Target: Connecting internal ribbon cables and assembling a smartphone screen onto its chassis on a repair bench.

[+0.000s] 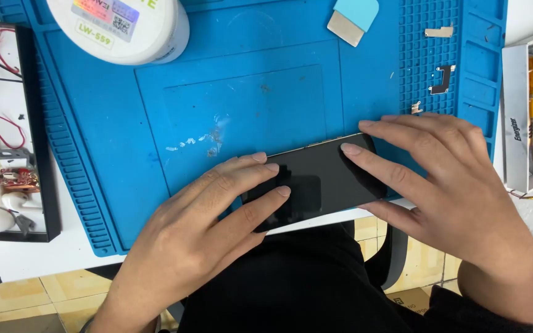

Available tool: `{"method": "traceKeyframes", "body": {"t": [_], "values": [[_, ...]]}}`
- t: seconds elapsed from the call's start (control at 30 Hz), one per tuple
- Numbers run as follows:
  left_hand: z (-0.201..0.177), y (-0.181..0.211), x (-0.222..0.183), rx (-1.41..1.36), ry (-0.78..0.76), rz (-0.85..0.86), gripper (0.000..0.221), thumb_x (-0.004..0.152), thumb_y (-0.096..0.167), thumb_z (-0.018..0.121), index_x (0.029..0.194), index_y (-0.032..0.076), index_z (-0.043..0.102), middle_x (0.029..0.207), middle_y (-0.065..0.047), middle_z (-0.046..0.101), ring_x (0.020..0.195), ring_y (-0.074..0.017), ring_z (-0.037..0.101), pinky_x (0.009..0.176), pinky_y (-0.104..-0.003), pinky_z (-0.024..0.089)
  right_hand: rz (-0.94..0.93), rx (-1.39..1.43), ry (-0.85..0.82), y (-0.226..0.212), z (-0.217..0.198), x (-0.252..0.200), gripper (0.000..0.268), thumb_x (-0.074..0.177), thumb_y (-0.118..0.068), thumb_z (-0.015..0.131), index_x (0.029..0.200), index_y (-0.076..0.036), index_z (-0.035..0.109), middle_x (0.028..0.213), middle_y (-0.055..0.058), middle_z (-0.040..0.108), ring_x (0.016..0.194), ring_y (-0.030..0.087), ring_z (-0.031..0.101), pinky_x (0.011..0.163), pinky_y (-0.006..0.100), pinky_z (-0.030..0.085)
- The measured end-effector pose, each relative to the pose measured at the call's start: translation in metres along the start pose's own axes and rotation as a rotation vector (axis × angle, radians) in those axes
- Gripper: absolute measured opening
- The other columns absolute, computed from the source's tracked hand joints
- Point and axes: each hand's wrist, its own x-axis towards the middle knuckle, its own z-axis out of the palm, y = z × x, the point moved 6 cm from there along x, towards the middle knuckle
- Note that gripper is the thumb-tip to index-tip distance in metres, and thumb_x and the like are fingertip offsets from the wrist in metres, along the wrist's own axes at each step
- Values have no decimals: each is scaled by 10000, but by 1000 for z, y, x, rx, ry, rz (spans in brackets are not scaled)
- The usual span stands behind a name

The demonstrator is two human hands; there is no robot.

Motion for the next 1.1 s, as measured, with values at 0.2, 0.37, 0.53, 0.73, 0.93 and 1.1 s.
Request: {"method": "traceKeyframes", "body": {"t": [0.2,0.37,0.53,0.73,0.93,1.1], "values": [[0,5,3,-16,0,19,418,1030,124,803,1418,56,661,1515,-220,553,1477,-445,596,1231,-589,559,-74,-25,113,0,-5,2,808,994,-665,746,1601,-170,548,1574,155,616,1406,382,644,1178,536,455],[8,11,2,19,4,51,451,1042,104,832,1450,86,642,1560,-213,518,1502,-444,573,1246,-607,544,-94,-44,162,3,-7,-2,836,962,-599,806,1637,-188,534,1567,129,613,1380,363,625,1151,537,434],[14,25,13,107,-4,-44,715,1047,187,872,1640,188,473,1692,-190,453,1596,-405,509,1311,-607,455,-131,-68,233,8,-6,-5,861,958,-576,825,1671,-233,485,1542,87,622,1322,343,641,1089,518,454],[24,46,46,345,8,-19,1206,896,394,1016,1772,188,212,1455,-80,625,1286,-304,568,1013,-457,469,-125,75,287,12,-15,-4,989,919,-624,855,1688,-176,422,1432,113,626,1266,346,557,1025,493,386],[12,58,65,24,52,-226,1128,886,325,926,1756,161,228,1294,-125,598,1228,-265,608,1080,-411,529,-39,638,295,10,-45,-5,794,971,-303,860,1621,-124,440,1551,122,577,1352,345,541,1151,525,398],[2,45,57,22,401,-441,704,864,273,867,1492,63,628,1371,-134,599,1156,-264,711,827,-373,594,-30,803,694,-14,-44,-46,565,1194,-349,635,1682,-164,418,1674,75,522,1599,290,499,1391,515,423]]}}
